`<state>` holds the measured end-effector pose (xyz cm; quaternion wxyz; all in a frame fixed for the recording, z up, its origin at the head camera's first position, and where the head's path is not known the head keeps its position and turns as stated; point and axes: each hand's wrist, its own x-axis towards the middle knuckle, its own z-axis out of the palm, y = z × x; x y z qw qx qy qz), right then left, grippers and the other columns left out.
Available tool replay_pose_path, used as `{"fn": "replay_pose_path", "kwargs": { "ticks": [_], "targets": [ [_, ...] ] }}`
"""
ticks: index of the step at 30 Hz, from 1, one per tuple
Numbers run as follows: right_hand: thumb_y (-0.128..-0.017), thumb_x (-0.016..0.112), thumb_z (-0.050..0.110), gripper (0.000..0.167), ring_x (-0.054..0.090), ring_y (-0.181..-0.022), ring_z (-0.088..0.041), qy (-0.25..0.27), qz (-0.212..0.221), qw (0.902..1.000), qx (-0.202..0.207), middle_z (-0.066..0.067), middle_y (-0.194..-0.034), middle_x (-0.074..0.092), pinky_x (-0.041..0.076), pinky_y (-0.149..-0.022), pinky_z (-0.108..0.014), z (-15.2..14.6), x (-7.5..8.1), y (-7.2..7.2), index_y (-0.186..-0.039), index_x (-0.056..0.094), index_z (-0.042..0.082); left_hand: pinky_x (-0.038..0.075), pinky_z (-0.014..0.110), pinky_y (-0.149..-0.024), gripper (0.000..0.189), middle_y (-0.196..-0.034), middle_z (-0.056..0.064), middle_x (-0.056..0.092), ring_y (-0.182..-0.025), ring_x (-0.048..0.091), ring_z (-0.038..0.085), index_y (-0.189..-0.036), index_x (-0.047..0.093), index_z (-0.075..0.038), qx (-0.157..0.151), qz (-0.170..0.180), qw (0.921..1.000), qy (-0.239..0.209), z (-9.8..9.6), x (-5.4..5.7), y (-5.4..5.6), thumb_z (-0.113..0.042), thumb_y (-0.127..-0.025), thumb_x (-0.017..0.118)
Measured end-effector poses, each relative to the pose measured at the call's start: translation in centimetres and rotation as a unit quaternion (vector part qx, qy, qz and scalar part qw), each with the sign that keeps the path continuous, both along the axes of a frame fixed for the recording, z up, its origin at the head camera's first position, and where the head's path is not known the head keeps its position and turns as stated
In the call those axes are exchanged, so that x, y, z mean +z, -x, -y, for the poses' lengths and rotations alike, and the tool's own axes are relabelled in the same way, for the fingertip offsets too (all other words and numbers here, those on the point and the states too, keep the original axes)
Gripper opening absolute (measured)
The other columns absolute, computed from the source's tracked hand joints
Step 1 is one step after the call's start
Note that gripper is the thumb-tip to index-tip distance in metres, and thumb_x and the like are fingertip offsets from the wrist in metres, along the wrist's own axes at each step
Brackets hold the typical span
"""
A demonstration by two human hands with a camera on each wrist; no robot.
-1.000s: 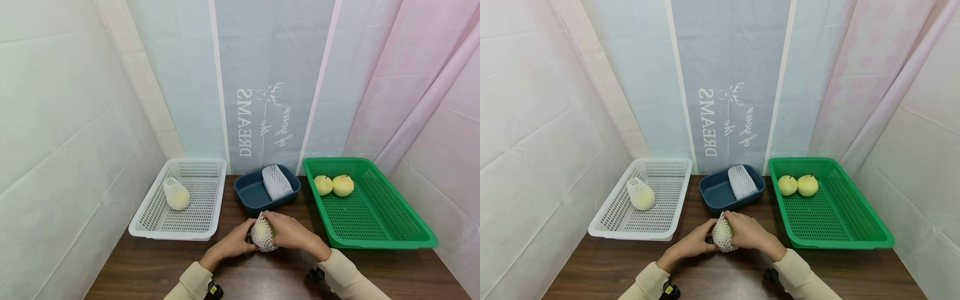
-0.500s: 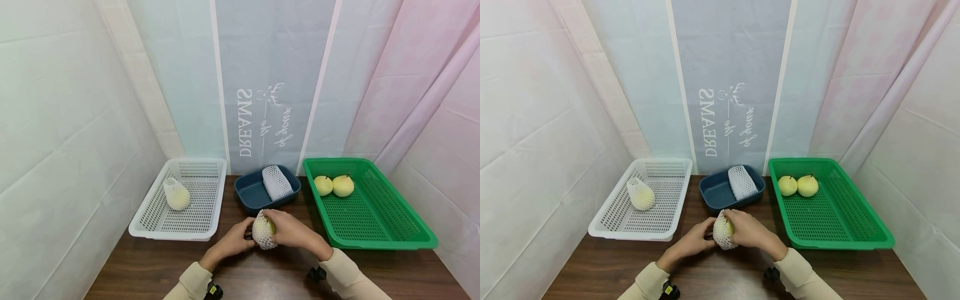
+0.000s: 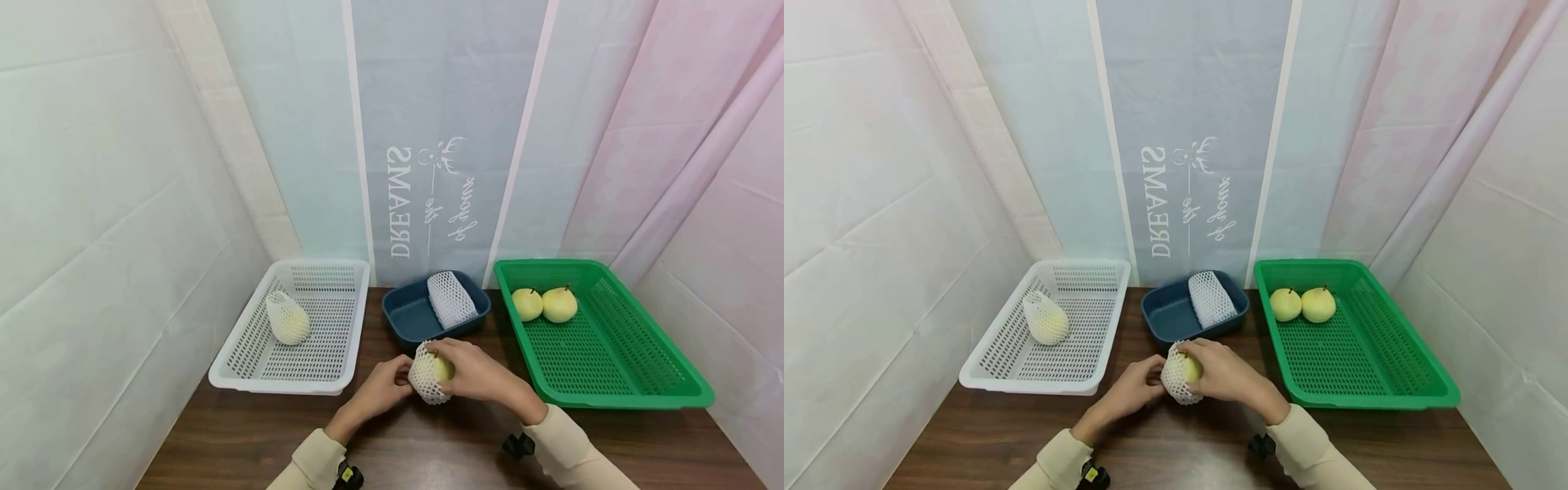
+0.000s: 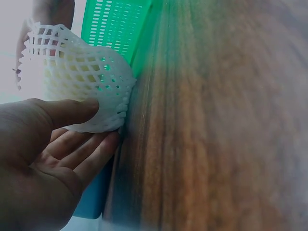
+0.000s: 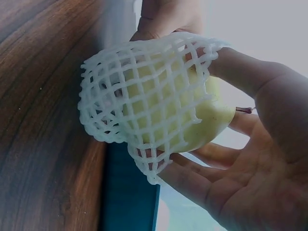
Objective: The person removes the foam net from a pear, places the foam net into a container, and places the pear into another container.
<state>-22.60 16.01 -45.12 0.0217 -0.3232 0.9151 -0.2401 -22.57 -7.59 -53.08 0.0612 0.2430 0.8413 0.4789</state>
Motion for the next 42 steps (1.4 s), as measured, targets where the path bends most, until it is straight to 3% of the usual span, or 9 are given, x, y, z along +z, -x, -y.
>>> {"fn": "replay_pose_path", "kwargs": {
  "ticks": [16,42],
  "targets": [
    [-0.082,0.089,0.014,0.066,0.068,-0.116,-0.024,0.029,-0.004,0.9996,-0.004,-0.012,-0.141,0.067,0.059,-0.082,-0.032,-0.7,0.8,0.3,-0.143,0.065,0.014,0.059,0.027,-0.087,0.012,-0.106,-0.004,0.081,-0.099,0.073,0.008,-0.1,0.074,-0.021,0.036,-0.059,0.9974,0.018,0.0,-0.1,0.2,-0.009,-0.099,0.075],
    [-0.086,0.09,0.026,0.061,0.065,-0.11,-0.016,0.033,0.0,0.9994,-0.009,-0.005,-0.139,0.067,0.056,-0.08,-0.027,-1.7,2.4,0.7,-0.142,0.066,0.019,0.059,0.027,-0.084,0.011,-0.104,-0.005,0.08,-0.096,0.072,0.007,-0.098,0.077,-0.022,0.051,-0.044,0.9977,0.007,-0.1,0.0,0.3,-0.011,-0.098,0.076]
  ]
}}
